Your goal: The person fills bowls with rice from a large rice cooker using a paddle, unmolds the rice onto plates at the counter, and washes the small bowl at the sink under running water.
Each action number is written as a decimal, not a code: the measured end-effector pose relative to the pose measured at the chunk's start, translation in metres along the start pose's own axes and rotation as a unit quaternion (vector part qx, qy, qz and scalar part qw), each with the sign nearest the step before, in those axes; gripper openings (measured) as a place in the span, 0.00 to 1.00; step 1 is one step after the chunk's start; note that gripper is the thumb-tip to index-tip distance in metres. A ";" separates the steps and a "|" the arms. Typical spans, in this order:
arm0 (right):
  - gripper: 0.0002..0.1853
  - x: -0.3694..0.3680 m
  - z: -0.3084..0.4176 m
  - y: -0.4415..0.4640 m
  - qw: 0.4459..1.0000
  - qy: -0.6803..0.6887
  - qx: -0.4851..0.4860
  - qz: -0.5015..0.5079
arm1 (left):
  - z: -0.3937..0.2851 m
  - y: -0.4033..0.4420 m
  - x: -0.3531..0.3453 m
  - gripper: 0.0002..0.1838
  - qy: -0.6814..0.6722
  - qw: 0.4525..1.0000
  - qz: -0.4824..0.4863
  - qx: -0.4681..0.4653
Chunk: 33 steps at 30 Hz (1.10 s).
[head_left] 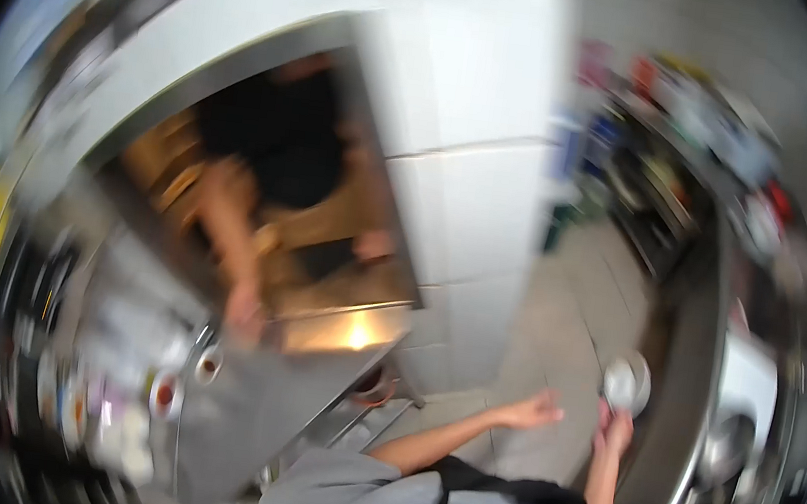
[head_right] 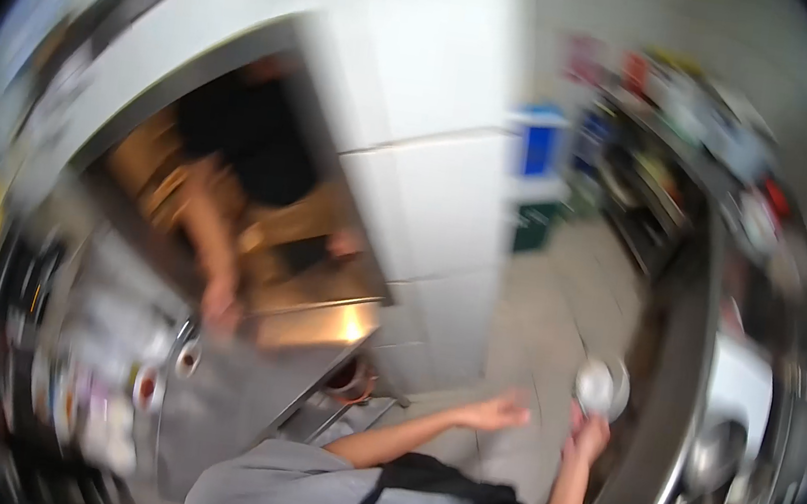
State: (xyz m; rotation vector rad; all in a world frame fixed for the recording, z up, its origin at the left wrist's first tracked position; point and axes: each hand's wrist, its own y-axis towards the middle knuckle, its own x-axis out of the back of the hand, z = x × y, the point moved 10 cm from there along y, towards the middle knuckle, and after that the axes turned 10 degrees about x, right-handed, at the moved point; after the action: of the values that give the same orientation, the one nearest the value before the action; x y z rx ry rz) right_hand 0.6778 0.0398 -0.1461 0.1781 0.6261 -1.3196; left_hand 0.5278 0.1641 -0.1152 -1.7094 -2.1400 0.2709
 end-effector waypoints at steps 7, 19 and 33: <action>0.29 -0.007 0.044 0.078 0.988 0.128 0.050 -0.071 | -0.125 0.169 -0.055 0.30 -0.175 0.975 -0.027 -0.136; 0.14 0.130 0.277 0.250 0.950 -0.084 0.241 -0.180 | -0.286 0.411 -0.169 0.25 -0.189 0.971 0.132 -0.063; 0.15 0.338 0.351 0.425 0.755 -0.459 0.226 -0.410 | -0.347 0.648 -0.462 0.28 0.135 0.848 0.512 -0.011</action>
State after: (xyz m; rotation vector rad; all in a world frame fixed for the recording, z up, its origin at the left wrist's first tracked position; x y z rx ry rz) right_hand 1.2286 -0.2973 -0.1278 -0.4104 -0.5677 -2.1500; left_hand 1.3337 -0.1590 -0.1310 -2.5640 -0.8614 0.2495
